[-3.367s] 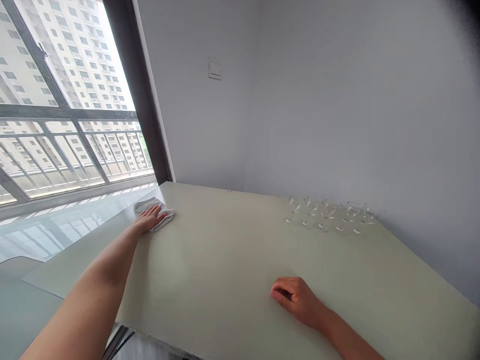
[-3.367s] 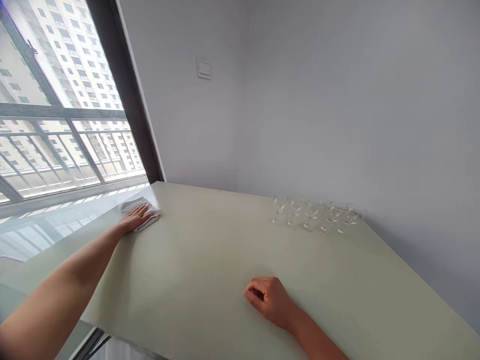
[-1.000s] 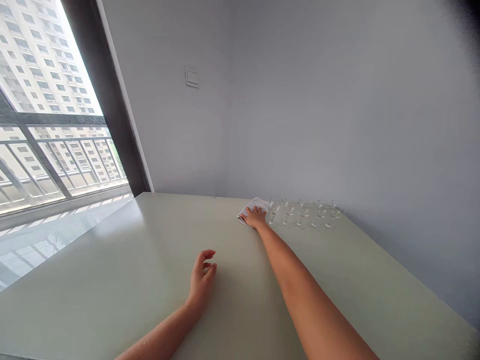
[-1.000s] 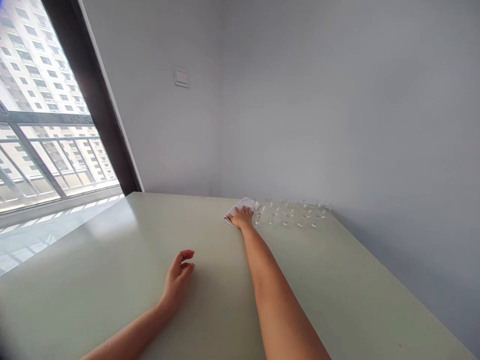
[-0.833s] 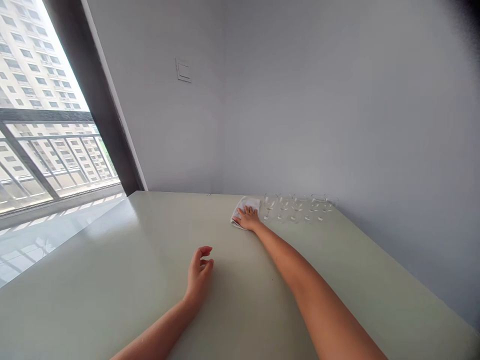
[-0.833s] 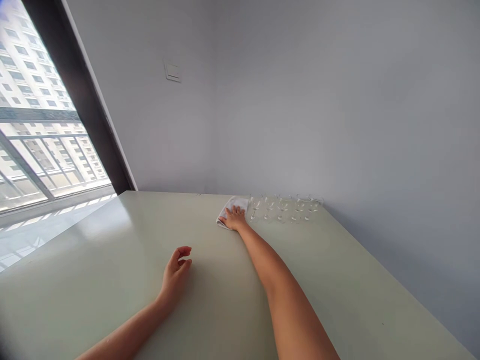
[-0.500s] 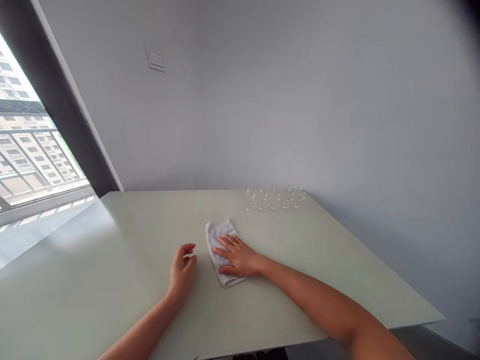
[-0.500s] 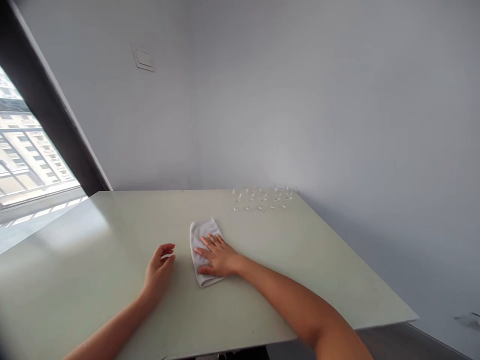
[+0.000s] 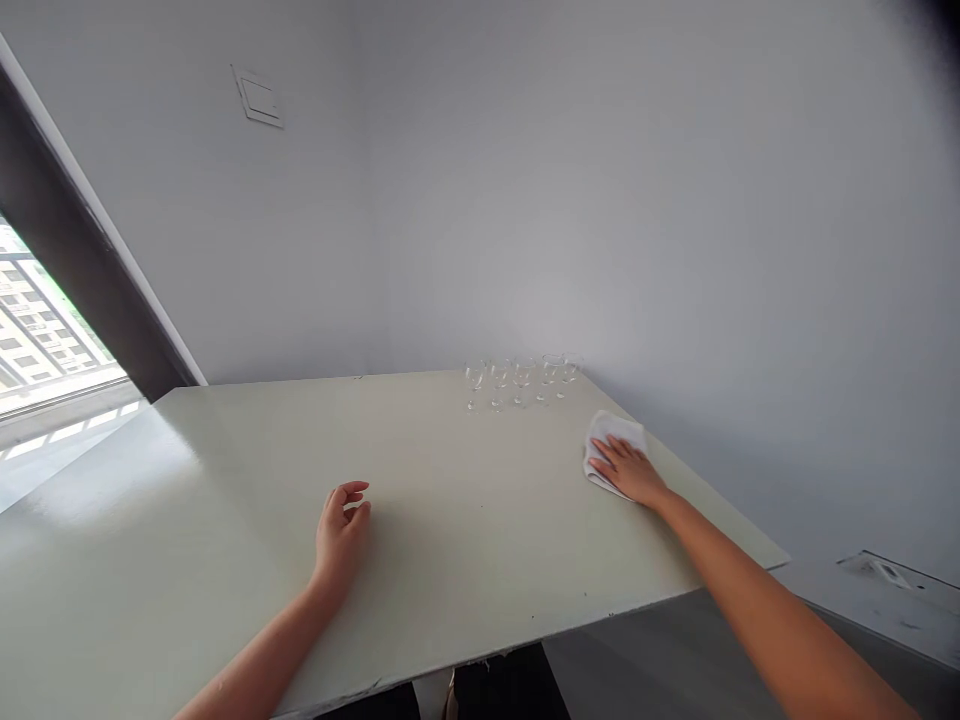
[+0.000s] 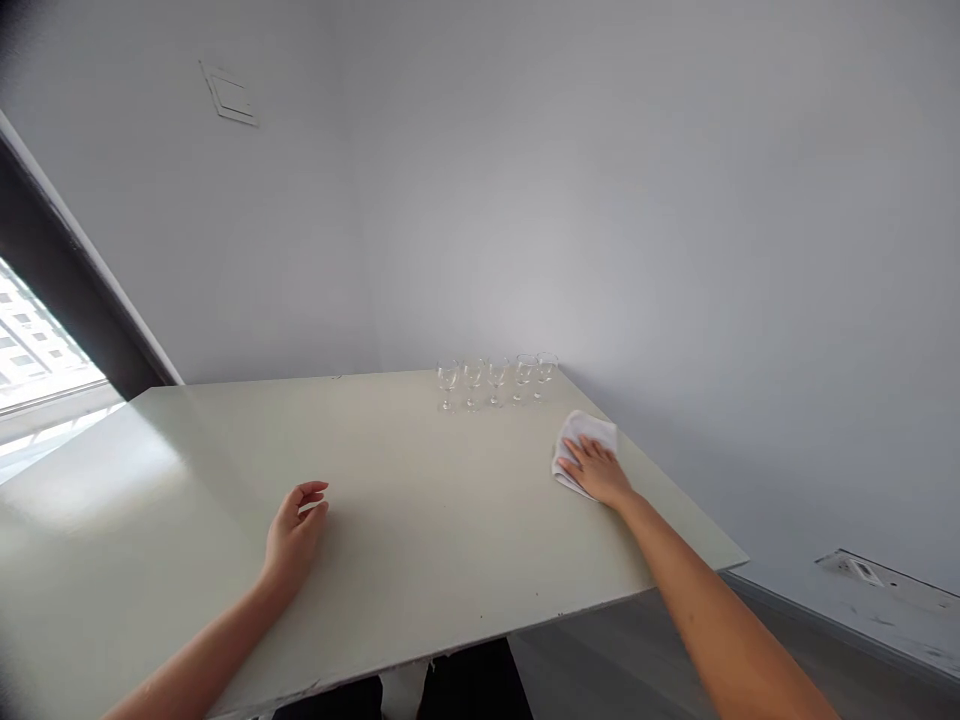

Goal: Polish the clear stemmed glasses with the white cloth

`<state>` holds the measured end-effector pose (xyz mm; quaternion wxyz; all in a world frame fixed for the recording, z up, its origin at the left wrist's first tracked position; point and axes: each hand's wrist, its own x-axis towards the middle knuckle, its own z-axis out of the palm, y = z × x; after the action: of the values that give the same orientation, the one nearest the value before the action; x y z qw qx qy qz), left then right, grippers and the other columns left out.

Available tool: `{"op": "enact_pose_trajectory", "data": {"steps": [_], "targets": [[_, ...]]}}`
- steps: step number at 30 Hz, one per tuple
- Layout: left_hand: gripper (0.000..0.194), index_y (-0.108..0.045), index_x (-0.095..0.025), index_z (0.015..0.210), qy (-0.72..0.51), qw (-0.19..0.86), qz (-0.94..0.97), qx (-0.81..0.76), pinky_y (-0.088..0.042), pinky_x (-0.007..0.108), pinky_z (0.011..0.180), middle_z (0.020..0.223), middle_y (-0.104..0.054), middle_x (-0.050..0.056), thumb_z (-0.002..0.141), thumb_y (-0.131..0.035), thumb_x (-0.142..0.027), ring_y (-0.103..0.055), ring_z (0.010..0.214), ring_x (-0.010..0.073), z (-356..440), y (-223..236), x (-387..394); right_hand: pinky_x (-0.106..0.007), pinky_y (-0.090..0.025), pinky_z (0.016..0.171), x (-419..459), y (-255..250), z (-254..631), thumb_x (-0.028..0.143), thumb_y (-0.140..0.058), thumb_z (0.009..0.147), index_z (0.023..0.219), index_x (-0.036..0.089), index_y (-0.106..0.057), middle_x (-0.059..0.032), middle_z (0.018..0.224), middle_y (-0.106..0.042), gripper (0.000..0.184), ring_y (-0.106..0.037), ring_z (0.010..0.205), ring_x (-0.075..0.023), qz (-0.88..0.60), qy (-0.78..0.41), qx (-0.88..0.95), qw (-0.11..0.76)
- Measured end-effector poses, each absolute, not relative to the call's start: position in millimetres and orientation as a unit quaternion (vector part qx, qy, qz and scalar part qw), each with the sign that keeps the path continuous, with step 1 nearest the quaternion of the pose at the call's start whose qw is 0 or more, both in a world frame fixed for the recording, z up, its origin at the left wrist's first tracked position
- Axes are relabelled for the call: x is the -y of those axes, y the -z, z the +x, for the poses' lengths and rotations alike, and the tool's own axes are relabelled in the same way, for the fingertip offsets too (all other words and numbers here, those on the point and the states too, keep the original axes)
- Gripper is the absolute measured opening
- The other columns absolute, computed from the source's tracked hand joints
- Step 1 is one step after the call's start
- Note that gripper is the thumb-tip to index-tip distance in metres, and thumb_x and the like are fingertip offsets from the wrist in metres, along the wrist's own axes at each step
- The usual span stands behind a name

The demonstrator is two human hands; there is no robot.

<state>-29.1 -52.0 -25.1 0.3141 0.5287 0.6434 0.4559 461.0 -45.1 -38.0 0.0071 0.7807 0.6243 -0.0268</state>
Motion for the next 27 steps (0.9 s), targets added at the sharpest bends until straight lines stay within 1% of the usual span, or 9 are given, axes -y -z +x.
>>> {"op": "enact_pose_trajectory", "data": {"steps": [4, 9, 15, 18, 21, 23, 25, 26, 27], "targets": [[0.028, -0.052, -0.022, 0.095, -0.455, 0.303, 0.543, -0.638, -0.040, 0.025, 0.057, 0.097, -0.052, 0.004, 0.069, -0.044, -0.029, -0.053, 0.062, 0.0117, -27, 25, 52, -0.045, -0.019, 0.102, 99, 49, 491, 0.060, -0.015, 0.083, 0.136, 0.026, -0.024, -0.0082, 0.144, -0.017, 0.064, -0.016, 0.131, -0.0288, 0.837, -0.005, -0.547, 0.012], [0.028, -0.053, -0.022, 0.095, -0.432, 0.287, 0.568, -0.639, -0.041, 0.026, 0.055, 0.096, -0.051, 0.004, 0.070, -0.043, -0.028, -0.049, 0.057, 0.0105, -20, 25, 50, -0.046, -0.019, 0.103, 153, 60, 464, 0.060, -0.019, 0.083, 0.137, 0.023, -0.024, -0.0107, 0.144, -0.017, 0.066, -0.014, 0.131, -0.0307, 0.830, -0.032, -0.556, 0.031], [0.026, -0.053, -0.024, 0.094, -0.424, 0.276, 0.583, -0.636, -0.042, 0.028, 0.060, 0.095, -0.050, 0.002, 0.071, -0.041, -0.027, -0.048, 0.057, 0.0099, -18, 29, 49, -0.048, -0.015, 0.104, 166, 52, 382, 0.061, -0.022, 0.083, 0.138, 0.025, -0.018, -0.0060, 0.145, -0.008, 0.066, -0.006, 0.132, -0.0291, 0.704, -0.002, -0.710, -0.008], [0.025, -0.053, -0.024, 0.093, -0.427, 0.276, 0.583, -0.634, -0.042, 0.027, 0.060, 0.095, -0.050, 0.003, 0.071, -0.041, -0.026, -0.048, 0.058, 0.0101, -19, 30, 48, -0.047, -0.011, 0.106, 153, 38, 337, 0.057, -0.024, 0.085, 0.138, 0.029, -0.012, -0.0029, 0.146, -0.001, 0.062, -0.002, 0.132, -0.0272, 0.619, 0.044, -0.784, -0.015], [0.026, -0.053, -0.023, 0.093, -0.433, 0.280, 0.579, -0.631, -0.042, 0.027, 0.060, 0.095, -0.050, 0.003, 0.071, -0.041, -0.026, -0.049, 0.058, 0.0104, -19, 30, 49, -0.045, -0.006, 0.106, 132, 26, 300, 0.057, -0.024, 0.085, 0.139, 0.029, -0.008, -0.0024, 0.146, 0.003, 0.062, 0.003, 0.132, -0.0257, 0.547, 0.099, -0.831, -0.006], [0.026, -0.054, -0.024, 0.093, -0.436, 0.283, 0.575, -0.631, -0.042, 0.027, 0.058, 0.095, -0.050, 0.003, 0.070, -0.041, -0.026, -0.049, 0.058, 0.0105, -19, 29, 51, -0.045, -0.004, 0.106, 114, 20, 282, 0.058, -0.024, 0.084, 0.139, 0.028, -0.010, -0.0036, 0.146, 0.003, 0.064, 0.005, 0.132, -0.0261, 0.515, 0.124, -0.848, -0.002], [0.026, -0.055, -0.024, 0.092, -0.438, 0.287, 0.570, -0.633, -0.042, 0.027, 0.057, 0.094, -0.050, 0.003, 0.070, -0.042, -0.026, -0.049, 0.057, 0.0105, -18, 28, 51, -0.046, -0.005, 0.104, 96, 15, 267, 0.062, -0.026, 0.082, 0.139, 0.024, -0.015, -0.0068, 0.146, -0.002, 0.069, 0.003, 0.132, -0.0281, 0.492, 0.130, -0.861, 0.002], [0.026, -0.055, -0.024, 0.092, -0.439, 0.288, 0.568, -0.634, -0.042, 0.027, 0.056, 0.093, -0.050, 0.002, 0.070, -0.042, -0.026, -0.049, 0.057, 0.0104, -18, 28, 52, -0.047, -0.008, 0.103, 86, 11, 261, 0.064, -0.028, 0.080, 0.137, 0.023, -0.020, -0.0091, 0.146, -0.007, 0.071, -0.001, 0.132, -0.0298, 0.484, 0.124, -0.866, 0.003], [0.026, -0.055, -0.024, 0.092, -0.440, 0.288, 0.567, -0.634, -0.042, 0.027, 0.057, 0.093, -0.051, 0.002, 0.070, -0.042, -0.026, -0.049, 0.056, 0.0102, -18, 27, 51, -0.047, -0.013, 0.101, 77, 7, 254, 0.066, -0.030, 0.078, 0.134, 0.021, -0.028, -0.0117, 0.144, -0.016, 0.072, -0.008, 0.131, -0.0316, 0.479, 0.115, -0.871, 0.003]]}}
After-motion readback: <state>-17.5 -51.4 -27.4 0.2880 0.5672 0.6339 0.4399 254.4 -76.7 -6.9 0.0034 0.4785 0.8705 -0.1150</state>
